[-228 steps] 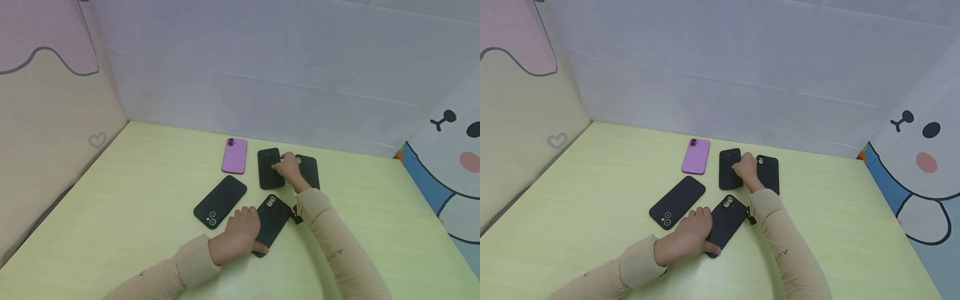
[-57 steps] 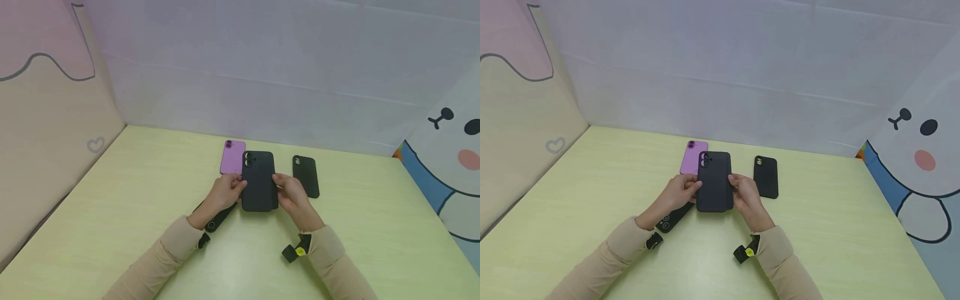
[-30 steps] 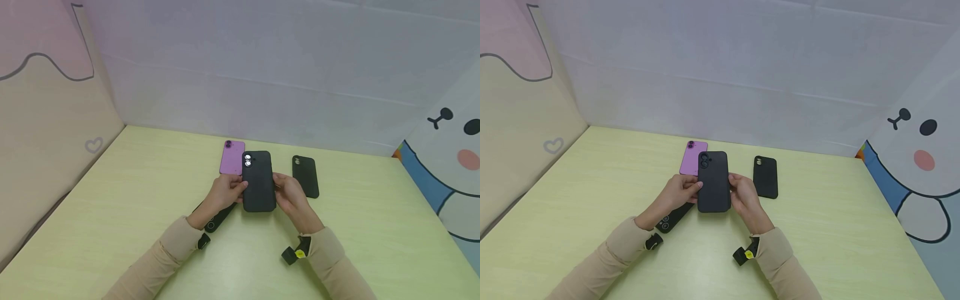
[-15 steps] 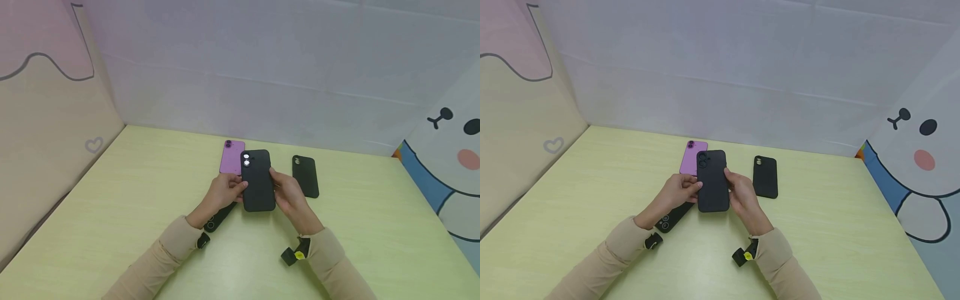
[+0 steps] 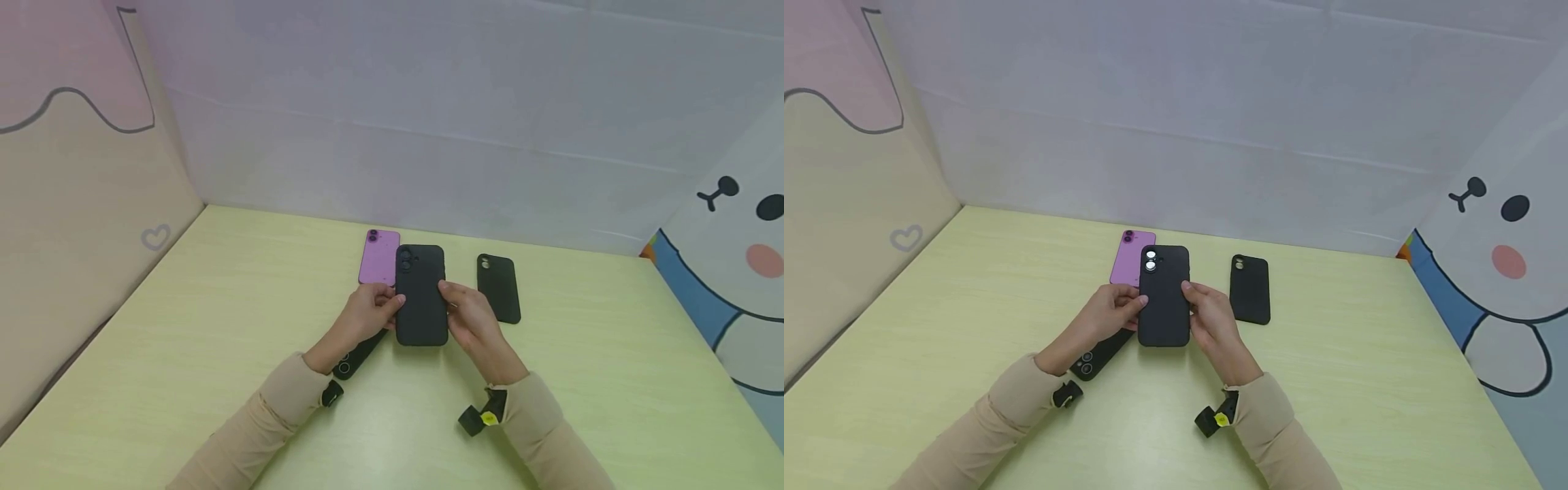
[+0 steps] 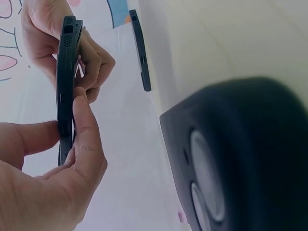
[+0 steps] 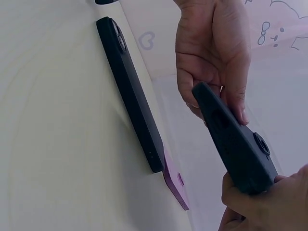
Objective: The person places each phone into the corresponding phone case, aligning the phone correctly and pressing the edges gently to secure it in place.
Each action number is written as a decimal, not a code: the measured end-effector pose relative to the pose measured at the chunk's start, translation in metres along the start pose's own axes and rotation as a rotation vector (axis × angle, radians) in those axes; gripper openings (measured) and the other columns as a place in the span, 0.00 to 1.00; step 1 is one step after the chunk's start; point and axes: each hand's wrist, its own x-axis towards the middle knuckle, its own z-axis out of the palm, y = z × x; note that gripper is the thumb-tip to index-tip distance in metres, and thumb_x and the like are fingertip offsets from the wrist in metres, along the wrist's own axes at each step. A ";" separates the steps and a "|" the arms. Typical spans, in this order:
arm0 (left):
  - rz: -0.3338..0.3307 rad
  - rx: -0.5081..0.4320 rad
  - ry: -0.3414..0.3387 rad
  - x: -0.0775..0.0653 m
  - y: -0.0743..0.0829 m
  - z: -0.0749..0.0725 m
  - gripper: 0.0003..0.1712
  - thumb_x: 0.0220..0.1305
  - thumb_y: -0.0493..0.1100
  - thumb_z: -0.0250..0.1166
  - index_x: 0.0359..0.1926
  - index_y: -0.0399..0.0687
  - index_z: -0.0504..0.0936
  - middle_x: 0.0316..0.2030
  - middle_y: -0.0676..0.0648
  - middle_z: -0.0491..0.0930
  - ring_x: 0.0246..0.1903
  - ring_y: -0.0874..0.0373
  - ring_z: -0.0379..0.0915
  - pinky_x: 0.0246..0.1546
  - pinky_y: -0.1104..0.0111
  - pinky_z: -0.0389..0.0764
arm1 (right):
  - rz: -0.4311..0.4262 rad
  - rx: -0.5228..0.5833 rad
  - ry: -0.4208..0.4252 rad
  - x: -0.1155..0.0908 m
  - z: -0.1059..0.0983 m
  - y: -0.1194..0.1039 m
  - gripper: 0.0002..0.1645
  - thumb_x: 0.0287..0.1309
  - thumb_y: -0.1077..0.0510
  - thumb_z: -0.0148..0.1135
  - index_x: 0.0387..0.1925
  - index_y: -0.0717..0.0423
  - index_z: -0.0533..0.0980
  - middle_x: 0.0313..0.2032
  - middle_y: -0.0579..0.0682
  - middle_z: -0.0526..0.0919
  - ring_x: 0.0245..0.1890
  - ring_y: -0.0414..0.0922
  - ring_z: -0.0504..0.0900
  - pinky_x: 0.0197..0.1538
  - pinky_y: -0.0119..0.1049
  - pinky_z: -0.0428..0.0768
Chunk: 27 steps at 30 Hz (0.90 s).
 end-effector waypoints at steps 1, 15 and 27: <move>-0.002 0.009 -0.010 0.000 0.000 0.000 0.14 0.63 0.42 0.58 0.42 0.32 0.76 0.33 0.39 0.82 0.24 0.57 0.79 0.32 0.61 0.81 | 0.001 -0.001 0.003 0.000 0.000 0.000 0.21 0.66 0.66 0.43 0.58 0.73 0.61 0.53 0.56 0.64 0.45 0.41 0.69 0.48 0.27 0.72; 0.033 -0.051 -0.265 -0.006 0.003 0.002 0.13 0.61 0.37 0.59 0.43 0.31 0.73 0.30 0.38 0.83 0.31 0.47 0.82 0.34 0.62 0.81 | 0.013 0.118 0.060 0.003 -0.002 -0.007 0.24 0.66 0.67 0.40 0.61 0.73 0.57 0.59 0.58 0.60 0.57 0.46 0.64 0.63 0.34 0.64; -0.023 -0.009 -0.215 -0.008 0.009 0.003 0.13 0.61 0.36 0.59 0.43 0.30 0.74 0.28 0.39 0.82 0.30 0.48 0.82 0.33 0.63 0.81 | 0.018 0.120 -0.009 -0.003 -0.006 -0.009 0.11 0.65 0.65 0.45 0.47 0.64 0.67 0.47 0.51 0.68 0.46 0.42 0.71 0.49 0.30 0.73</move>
